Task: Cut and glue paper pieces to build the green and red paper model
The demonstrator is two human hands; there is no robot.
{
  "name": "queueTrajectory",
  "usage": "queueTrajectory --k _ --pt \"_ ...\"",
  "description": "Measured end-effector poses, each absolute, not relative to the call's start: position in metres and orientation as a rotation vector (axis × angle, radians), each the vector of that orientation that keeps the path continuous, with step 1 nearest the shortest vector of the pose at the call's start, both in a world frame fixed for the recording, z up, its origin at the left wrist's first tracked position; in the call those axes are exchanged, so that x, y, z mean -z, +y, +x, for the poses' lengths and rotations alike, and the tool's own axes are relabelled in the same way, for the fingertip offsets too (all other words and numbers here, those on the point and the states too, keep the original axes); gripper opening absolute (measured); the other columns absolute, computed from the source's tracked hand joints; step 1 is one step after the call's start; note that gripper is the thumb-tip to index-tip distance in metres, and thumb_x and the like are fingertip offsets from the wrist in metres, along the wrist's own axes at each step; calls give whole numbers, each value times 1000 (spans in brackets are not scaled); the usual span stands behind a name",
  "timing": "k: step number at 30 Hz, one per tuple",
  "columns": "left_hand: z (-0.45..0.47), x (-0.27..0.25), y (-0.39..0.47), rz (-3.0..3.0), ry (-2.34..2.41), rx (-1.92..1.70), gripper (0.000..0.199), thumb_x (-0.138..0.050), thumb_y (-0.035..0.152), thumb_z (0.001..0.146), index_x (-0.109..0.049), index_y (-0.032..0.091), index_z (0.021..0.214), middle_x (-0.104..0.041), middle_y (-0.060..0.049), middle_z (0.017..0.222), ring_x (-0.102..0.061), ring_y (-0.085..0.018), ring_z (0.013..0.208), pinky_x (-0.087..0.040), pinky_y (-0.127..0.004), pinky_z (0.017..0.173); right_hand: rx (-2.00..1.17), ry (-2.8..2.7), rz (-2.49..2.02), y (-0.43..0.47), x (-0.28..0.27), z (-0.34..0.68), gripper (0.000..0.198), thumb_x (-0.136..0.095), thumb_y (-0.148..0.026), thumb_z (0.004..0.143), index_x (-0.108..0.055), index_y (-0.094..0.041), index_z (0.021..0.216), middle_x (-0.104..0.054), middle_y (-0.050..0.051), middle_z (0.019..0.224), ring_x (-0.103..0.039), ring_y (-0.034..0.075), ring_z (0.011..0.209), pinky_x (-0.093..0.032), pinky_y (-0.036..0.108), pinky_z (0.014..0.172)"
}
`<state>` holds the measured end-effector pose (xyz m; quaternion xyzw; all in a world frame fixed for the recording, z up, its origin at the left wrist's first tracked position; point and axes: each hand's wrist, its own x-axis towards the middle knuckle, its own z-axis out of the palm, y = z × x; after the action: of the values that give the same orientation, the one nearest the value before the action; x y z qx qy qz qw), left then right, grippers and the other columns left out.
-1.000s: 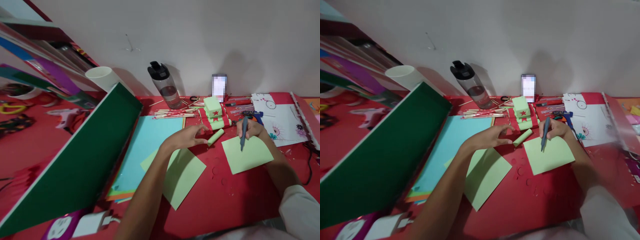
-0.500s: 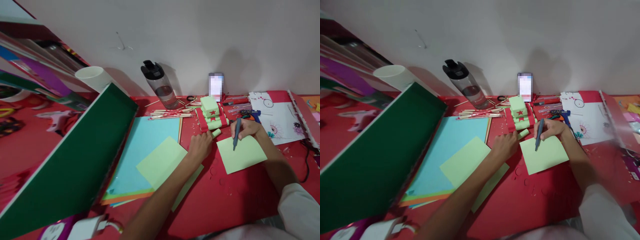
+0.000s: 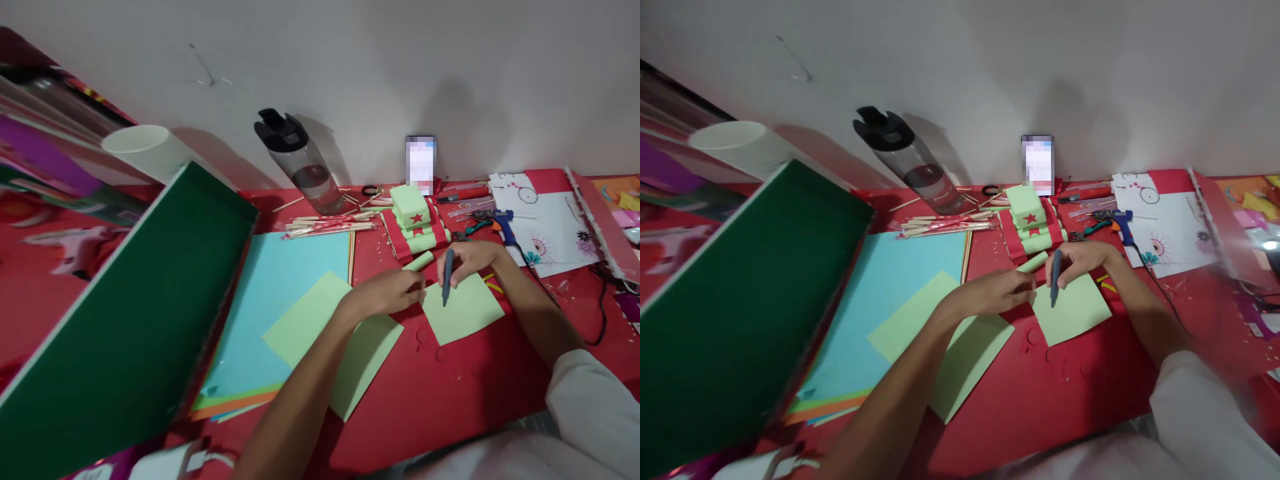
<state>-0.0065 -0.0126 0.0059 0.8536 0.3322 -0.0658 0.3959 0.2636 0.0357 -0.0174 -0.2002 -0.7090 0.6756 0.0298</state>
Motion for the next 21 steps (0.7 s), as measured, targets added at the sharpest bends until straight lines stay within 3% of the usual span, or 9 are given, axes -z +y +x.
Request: queueTrajectory --k 5,8,10,12,14,17,21 --pt "-9 1 -13 2230 846 261 24 -50 28 99 -72 22 106 -78 -8 98 -69 -24 82 -42 -31 66 -1652 -2136 -964 13 -9 284 37 -84 -48 88 -85 -19 110 -83 10 108 -76 24 97 -57 33 89" --pt "-6 -3 -18 2249 869 307 24 -49 27 101 -72 23 104 -79 -8 96 -70 -24 79 -40 -31 62 -1301 -1953 -1285 -20 -17 301 35 -75 -48 96 -82 -26 122 -80 8 123 -76 23 93 -58 33 84" --pt "-1 -4 -22 2275 875 319 24 -48 24 101 -72 23 104 -79 -8 94 -70 -24 78 -39 -30 61 -1116 -1931 -1387 -45 -11 308 34 -66 -46 102 -78 -25 126 -81 8 114 -76 23 87 -58 35 83" --pt "8 -4 -27 2314 871 320 26 -46 22 102 -72 23 107 -78 -10 96 -72 -26 81 -40 -31 61 -900 -1973 -1423 -68 3 311 29 -58 -41 107 -78 -23 118 -81 9 105 -75 25 94 -57 39 89" --pt "17 -3 -31 2348 852 323 29 -44 22 103 -72 22 111 -79 -11 99 -73 -28 87 -42 -31 64 -674 -2067 -1436 -85 21 309 23 -57 -35 106 -77 -24 108 -81 10 109 -73 29 105 -53 46 98" --pt "29 2 -38 2370 802 336 30 -43 21 103 -70 23 115 -79 -11 101 -75 -29 93 -44 -32 67 -523 -2199 -1474 -96 45 303 16 -69 -36 99 -73 -26 112 -80 12 119 -72 33 111 -52 49 97" --pt "40 7 -46 2366 839 346 28 -43 20 102 -68 22 116 -79 -13 97 -76 -29 89 -44 -33 67 -357 -2387 -1531 -95 57 294 15 -68 -24 98 -71 -23 112 -80 12 110 -73 30 100 -50 43 90"
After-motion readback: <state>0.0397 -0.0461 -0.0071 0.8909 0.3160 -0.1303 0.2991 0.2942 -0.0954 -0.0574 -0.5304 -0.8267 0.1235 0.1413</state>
